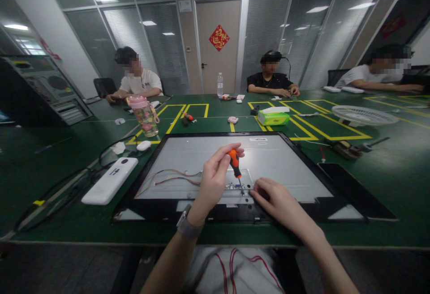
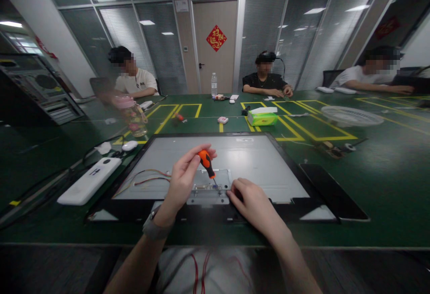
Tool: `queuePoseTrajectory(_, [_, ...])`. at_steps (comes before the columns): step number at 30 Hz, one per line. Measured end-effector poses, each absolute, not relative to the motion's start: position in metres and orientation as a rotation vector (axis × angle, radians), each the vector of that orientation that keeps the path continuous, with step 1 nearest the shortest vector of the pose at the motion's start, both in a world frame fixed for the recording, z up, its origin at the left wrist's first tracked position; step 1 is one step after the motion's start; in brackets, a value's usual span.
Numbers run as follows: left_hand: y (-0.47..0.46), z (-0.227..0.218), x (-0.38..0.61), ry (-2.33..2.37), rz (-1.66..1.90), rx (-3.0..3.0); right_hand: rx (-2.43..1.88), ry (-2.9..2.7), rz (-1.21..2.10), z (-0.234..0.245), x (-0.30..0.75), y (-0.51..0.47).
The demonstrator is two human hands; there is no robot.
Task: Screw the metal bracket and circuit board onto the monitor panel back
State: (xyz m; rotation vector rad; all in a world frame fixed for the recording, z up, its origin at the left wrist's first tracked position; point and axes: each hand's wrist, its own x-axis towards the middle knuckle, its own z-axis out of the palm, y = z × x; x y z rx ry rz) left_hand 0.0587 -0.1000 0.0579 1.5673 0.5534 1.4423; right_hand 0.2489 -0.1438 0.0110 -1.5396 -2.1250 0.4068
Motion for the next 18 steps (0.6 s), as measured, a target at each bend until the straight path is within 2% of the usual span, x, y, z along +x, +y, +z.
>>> queuePoseTrajectory(6, [-0.0969, 0.0577, 0.0595, 0.744, 1.648, 1.703, -1.539, -2.136, 0.397, 0.0117, 0.2479, -0.1441])
queuePoseTrajectory(14, [-0.0988, 0.0574, 0.0600, 0.598, 1.523, 1.484, -1.511, -2.119, 0.390, 0.0093, 0.2493, -0.1439])
queuePoseTrajectory(18, [-0.0978, 0.0569, 0.0614, 0.683, 1.603, 1.581, -1.522, -2.123, 0.394, 0.0102, 0.2489, -0.1440])
